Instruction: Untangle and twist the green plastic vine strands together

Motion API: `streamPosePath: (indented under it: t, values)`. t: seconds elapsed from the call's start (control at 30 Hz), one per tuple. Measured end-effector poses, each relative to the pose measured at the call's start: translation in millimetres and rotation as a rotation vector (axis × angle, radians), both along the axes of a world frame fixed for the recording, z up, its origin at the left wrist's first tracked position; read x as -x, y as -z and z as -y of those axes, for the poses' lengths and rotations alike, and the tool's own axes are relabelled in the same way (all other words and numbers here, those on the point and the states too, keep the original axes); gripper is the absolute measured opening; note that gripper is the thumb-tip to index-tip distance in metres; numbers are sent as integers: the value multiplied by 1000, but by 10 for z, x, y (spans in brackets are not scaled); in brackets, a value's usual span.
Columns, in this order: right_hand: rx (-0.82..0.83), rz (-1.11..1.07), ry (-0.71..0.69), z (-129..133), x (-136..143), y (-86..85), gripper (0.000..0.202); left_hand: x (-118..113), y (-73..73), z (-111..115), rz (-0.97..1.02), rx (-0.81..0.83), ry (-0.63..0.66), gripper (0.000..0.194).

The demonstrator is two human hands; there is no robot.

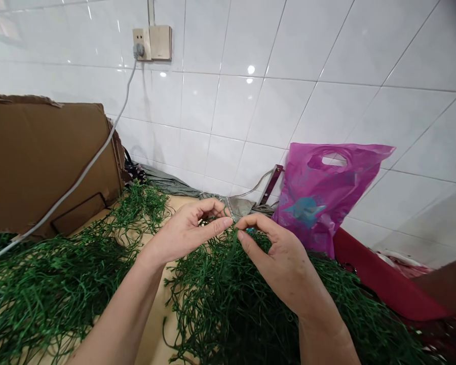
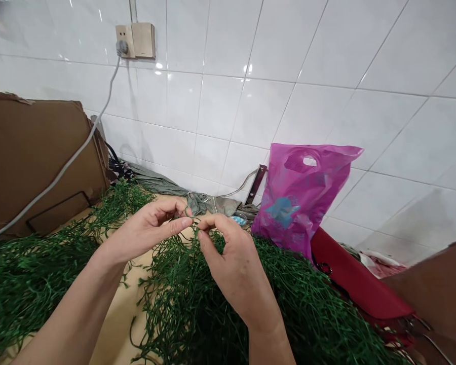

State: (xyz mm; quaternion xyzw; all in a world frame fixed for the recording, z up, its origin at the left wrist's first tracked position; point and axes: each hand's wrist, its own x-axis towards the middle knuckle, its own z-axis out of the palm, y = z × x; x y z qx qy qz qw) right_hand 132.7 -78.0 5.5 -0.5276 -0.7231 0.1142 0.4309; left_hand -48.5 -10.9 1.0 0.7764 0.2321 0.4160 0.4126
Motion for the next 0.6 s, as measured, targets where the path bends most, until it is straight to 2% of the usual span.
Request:
streamPosePath:
  t: [0.13,0.4,0.6]
  values:
    - [36,-48,3,8,-11,-19,20,-2,7,10,-23,-42,-57,16]
    - [37,1,111,-7,20,1,5,-41,-3,45,-103,-143,-98,12]
    - [-26,-18,75,-4,2,-8,9,-13,16,11,-169,-203,-142,13]
